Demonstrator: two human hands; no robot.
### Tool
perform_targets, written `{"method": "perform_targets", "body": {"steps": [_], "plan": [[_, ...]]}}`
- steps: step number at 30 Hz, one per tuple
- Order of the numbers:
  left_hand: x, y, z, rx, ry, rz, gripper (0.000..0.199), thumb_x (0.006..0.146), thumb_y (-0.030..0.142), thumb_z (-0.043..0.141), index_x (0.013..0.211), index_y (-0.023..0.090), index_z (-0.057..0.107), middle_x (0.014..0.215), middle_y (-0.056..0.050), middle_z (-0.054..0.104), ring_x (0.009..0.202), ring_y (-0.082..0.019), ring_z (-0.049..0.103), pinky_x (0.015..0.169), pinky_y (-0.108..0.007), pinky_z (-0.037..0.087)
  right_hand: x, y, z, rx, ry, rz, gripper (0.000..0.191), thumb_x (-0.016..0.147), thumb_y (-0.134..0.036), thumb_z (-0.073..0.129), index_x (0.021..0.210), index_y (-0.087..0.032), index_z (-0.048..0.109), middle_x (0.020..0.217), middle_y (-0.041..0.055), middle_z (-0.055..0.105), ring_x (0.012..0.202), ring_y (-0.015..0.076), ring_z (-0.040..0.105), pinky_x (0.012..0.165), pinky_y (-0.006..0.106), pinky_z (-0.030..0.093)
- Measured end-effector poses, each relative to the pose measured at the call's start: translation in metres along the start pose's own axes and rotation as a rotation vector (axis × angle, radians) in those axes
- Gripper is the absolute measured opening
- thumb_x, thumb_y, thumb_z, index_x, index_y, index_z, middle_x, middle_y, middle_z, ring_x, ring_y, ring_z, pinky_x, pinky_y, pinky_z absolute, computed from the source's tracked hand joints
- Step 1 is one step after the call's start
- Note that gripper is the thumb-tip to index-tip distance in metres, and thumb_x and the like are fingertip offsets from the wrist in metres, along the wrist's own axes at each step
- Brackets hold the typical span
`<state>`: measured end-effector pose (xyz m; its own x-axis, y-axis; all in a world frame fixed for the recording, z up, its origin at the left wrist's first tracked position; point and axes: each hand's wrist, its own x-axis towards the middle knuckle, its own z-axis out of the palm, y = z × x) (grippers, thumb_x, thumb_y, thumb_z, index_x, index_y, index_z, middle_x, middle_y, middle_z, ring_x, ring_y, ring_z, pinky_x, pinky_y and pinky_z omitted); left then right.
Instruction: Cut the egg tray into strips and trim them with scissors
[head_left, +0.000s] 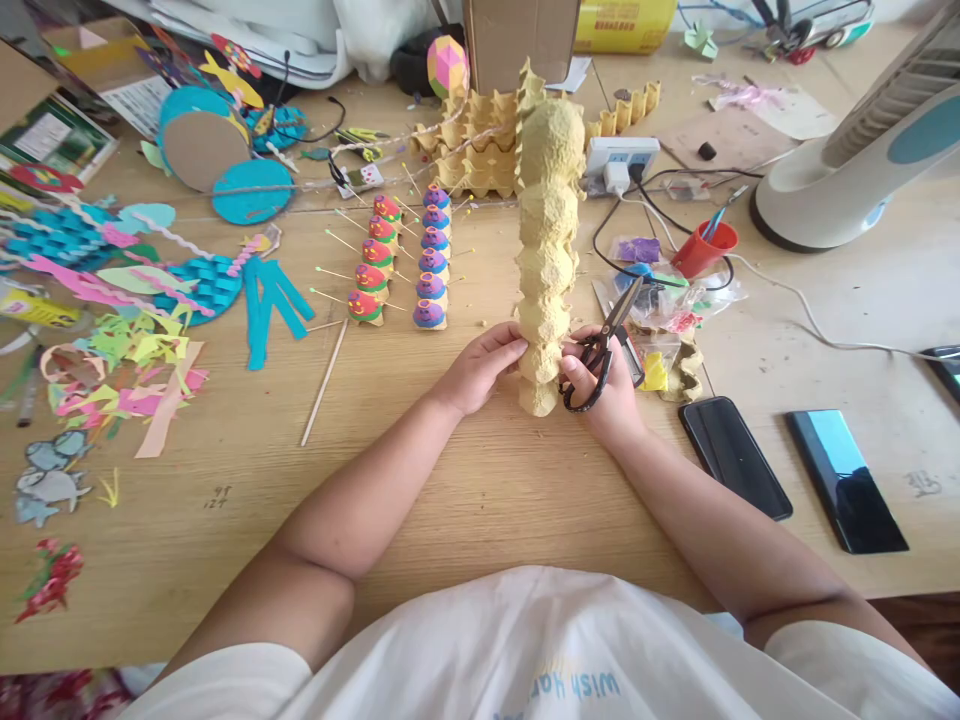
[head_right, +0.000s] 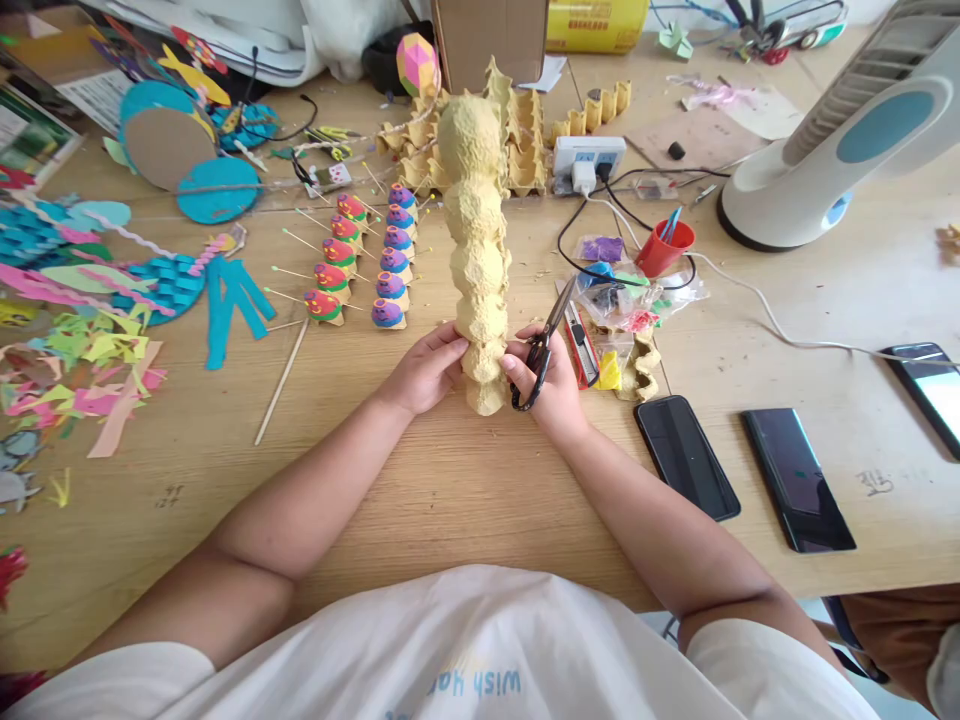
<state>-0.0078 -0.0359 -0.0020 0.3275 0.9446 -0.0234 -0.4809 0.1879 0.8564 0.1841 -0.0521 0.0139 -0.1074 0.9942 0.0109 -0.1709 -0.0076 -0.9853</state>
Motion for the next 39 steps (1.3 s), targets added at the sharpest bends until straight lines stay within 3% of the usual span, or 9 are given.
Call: {"method": "perform_targets", "body": {"steps": [4,11,23,26,29,34,39], "plan": [[0.001,-0.003,-0.001,0.055,-0.013,0.021,0.032,0.088,0.048,0.082,0.105,0.022,0.079,0.104,-0.004,0.079,0.096,-0.019,0.073,0.091,-0.030,0.055,0.001,0.002,-0.001,0.028,-0.013,0.011,0.056,0.073,-0.051,0.094,0.109,-0.030,0.055,0.088,-0.0026,0.064,0.076,0.0160,0.060,0.068,0.031,0.051],[0.001,-0.003,0.000,0.167,0.021,0.039,0.034,0.089,0.052,0.080,0.104,0.022,0.079,0.100,-0.003,0.077,0.091,-0.017,0.068,0.084,-0.027,0.052,0.002,0.005,-0.006,-0.008,-0.016,0.001,0.052,0.080,-0.055,0.088,0.110,-0.029,0.055,0.082,-0.0044,0.058,0.069,0.0147,0.053,0.064,0.030,0.045],[0.000,-0.006,0.002,0.110,0.010,0.018,0.036,0.091,0.054,0.077,0.108,0.022,0.078,0.105,-0.005,0.077,0.099,-0.020,0.068,0.089,-0.030,0.053,-0.001,0.003,-0.002,-0.060,0.030,-0.050,0.044,0.084,-0.049,0.085,0.109,-0.029,0.055,0.083,-0.0042,0.059,0.070,0.0162,0.053,0.066,0.031,0.046],[0.000,-0.005,0.005,0.066,-0.062,0.028,0.049,0.083,0.053,0.087,0.119,0.023,0.074,0.119,-0.009,0.077,0.112,-0.024,0.070,0.095,-0.032,0.053,0.001,0.007,-0.002,-0.054,0.054,-0.075,0.042,0.086,-0.048,0.083,0.111,-0.030,0.055,0.084,-0.0040,0.059,0.072,0.0167,0.053,0.068,0.031,0.046],[0.000,-0.005,0.009,0.036,-0.085,0.038,0.065,0.070,0.041,0.098,0.126,0.026,0.069,0.129,-0.009,0.075,0.118,-0.024,0.070,0.100,-0.033,0.053,0.003,0.008,-0.002,-0.042,0.068,-0.089,0.042,0.084,-0.043,0.085,0.110,-0.030,0.055,0.084,-0.0046,0.059,0.074,0.0163,0.054,0.069,0.030,0.047],[-0.001,-0.007,0.016,0.076,-0.020,0.065,0.057,0.076,0.035,0.095,0.126,0.027,0.068,0.126,-0.007,0.076,0.118,-0.021,0.070,0.103,-0.033,0.053,0.003,0.006,0.001,-0.036,0.037,-0.076,0.042,0.085,-0.042,0.085,0.112,-0.029,0.055,0.084,-0.0050,0.061,0.073,0.0149,0.054,0.067,0.027,0.046],[0.000,-0.007,0.010,0.100,0.093,0.159,0.045,0.082,0.034,0.091,0.123,0.028,0.073,0.118,-0.004,0.077,0.111,-0.017,0.070,0.098,-0.027,0.054,0.002,0.008,-0.003,-0.115,-0.015,-0.090,0.043,0.091,-0.052,0.078,0.115,-0.030,0.050,0.100,0.0012,0.070,0.085,0.0181,0.063,0.080,0.034,0.051]]}}
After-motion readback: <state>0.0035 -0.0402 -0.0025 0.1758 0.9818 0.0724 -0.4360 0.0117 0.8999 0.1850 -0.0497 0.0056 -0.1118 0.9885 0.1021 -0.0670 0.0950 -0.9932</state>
